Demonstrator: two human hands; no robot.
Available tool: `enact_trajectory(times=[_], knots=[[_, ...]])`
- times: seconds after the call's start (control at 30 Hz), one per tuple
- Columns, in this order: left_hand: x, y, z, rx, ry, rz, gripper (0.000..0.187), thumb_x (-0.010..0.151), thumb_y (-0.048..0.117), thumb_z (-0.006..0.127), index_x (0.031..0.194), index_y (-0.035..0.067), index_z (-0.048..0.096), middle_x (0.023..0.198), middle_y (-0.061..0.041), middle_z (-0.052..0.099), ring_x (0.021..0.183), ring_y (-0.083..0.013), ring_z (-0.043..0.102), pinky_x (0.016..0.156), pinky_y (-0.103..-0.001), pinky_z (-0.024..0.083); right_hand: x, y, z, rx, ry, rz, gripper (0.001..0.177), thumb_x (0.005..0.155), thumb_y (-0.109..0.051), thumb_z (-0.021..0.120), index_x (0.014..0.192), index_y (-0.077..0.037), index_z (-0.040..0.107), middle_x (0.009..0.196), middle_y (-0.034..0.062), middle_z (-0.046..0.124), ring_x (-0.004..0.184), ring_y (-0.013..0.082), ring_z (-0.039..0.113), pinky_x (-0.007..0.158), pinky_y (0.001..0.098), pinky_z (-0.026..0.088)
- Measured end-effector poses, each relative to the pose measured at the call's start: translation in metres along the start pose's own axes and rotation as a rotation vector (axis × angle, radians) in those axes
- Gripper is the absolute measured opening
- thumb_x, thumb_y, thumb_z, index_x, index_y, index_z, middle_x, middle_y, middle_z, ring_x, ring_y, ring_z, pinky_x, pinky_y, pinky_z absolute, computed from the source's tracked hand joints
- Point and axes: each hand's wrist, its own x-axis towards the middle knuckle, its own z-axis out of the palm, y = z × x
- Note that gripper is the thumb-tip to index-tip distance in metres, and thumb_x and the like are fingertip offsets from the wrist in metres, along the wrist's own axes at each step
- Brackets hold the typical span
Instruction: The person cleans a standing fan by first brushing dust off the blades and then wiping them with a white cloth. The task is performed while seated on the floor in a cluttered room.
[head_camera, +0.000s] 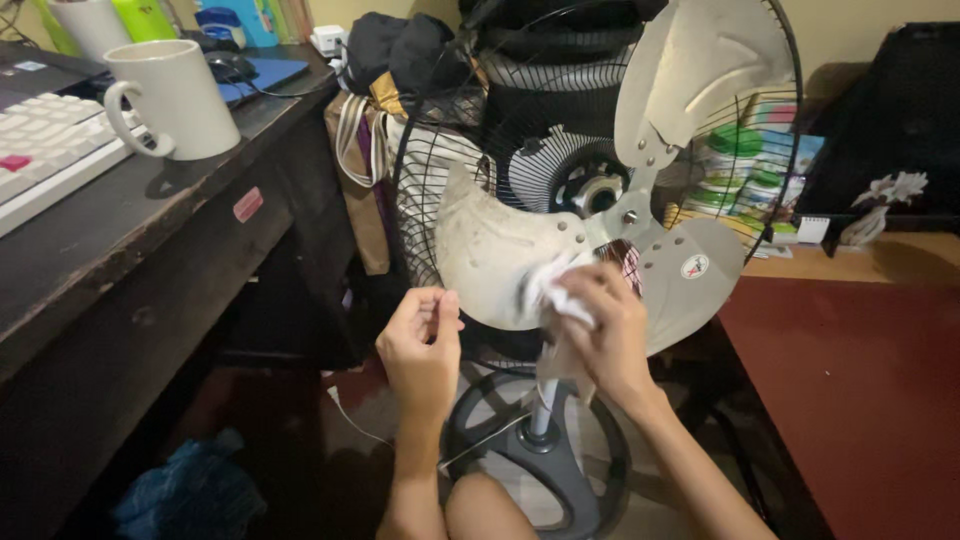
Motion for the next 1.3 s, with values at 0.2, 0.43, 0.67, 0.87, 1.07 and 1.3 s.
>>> enact_trajectory(times=[0.2,0.43,0.67,0.87,1.07,1.3], knots=[[-0.006,-0.002,0.001,-0.038,-0.037,-0.037,0.014,0.097,0.012,0.067,0.093,-0.002,0.066,0.077,-0.003,0.069,0.067,-0.0083,0.067,0.064,-0.023,0.054,0.007,0.004,-0.002,-0.034,0.234,0.173,0.035,0.081,0.005,0.074,0.114,-0.006,0.072,0.116,0.0135,0.064,0.107,0.0296,0.065,0.088,0.0382,0.054],[-0.006,-0.013,-0.002,0.046,-0.022,-0.013,0.013,0.095,0.013,0.068,0.092,0.0,0.065,0.074,-0.002,0.066,0.064,-0.0087,0.067,0.057,-0.023,0.052,-0.018,-0.004,0.003,0.073,-0.042,0.102,0.038,0.07,0.002,0.075,0.107,-0.005,0.074,0.11,0.0146,0.066,0.104,0.0302,0.066,0.087,0.0393,0.053],[-0.019,-0.026,0.0,0.048,-0.075,-0.063,0.014,0.096,0.013,0.067,0.091,0.001,0.065,0.072,-0.003,0.068,0.064,-0.0091,0.067,0.057,-0.023,0.051,0.004,0.027,0.01,-0.026,0.287,0.157,0.044,0.08,0.01,0.067,0.122,-0.004,0.07,0.128,0.0168,0.061,0.118,0.0342,0.063,0.101,0.039,0.053],[-0.024,-0.029,-0.004,0.1,-0.057,-0.096,0.017,0.095,0.015,0.066,0.09,0.0,0.066,0.07,-0.003,0.069,0.063,-0.0096,0.069,0.058,-0.024,0.052,-0.042,0.001,0.026,0.078,-0.029,0.263,0.054,0.064,0.004,0.072,0.116,-0.009,0.074,0.12,0.0129,0.063,0.103,0.0292,0.068,0.085,0.0369,0.055],[-0.029,-0.028,-0.002,0.037,-0.104,-0.162,0.016,0.095,0.015,0.065,0.091,0.0,0.066,0.071,-0.003,0.069,0.063,-0.0091,0.066,0.057,-0.024,0.048,-0.022,0.015,0.006,0.002,0.184,0.094,0.044,0.07,0.008,0.069,0.113,-0.005,0.071,0.12,0.0108,0.068,0.116,0.0316,0.066,0.101,0.0401,0.052],[-0.031,-0.022,-0.002,0.047,-0.106,-0.21,0.015,0.096,0.015,0.065,0.089,0.001,0.066,0.071,-0.003,0.069,0.064,-0.0088,0.066,0.055,-0.024,0.047,-0.033,-0.002,0.013,0.122,-0.015,0.201,0.042,0.069,0.002,0.074,0.111,-0.006,0.072,0.111,0.0121,0.064,0.099,0.0293,0.067,0.085,0.0359,0.054]])
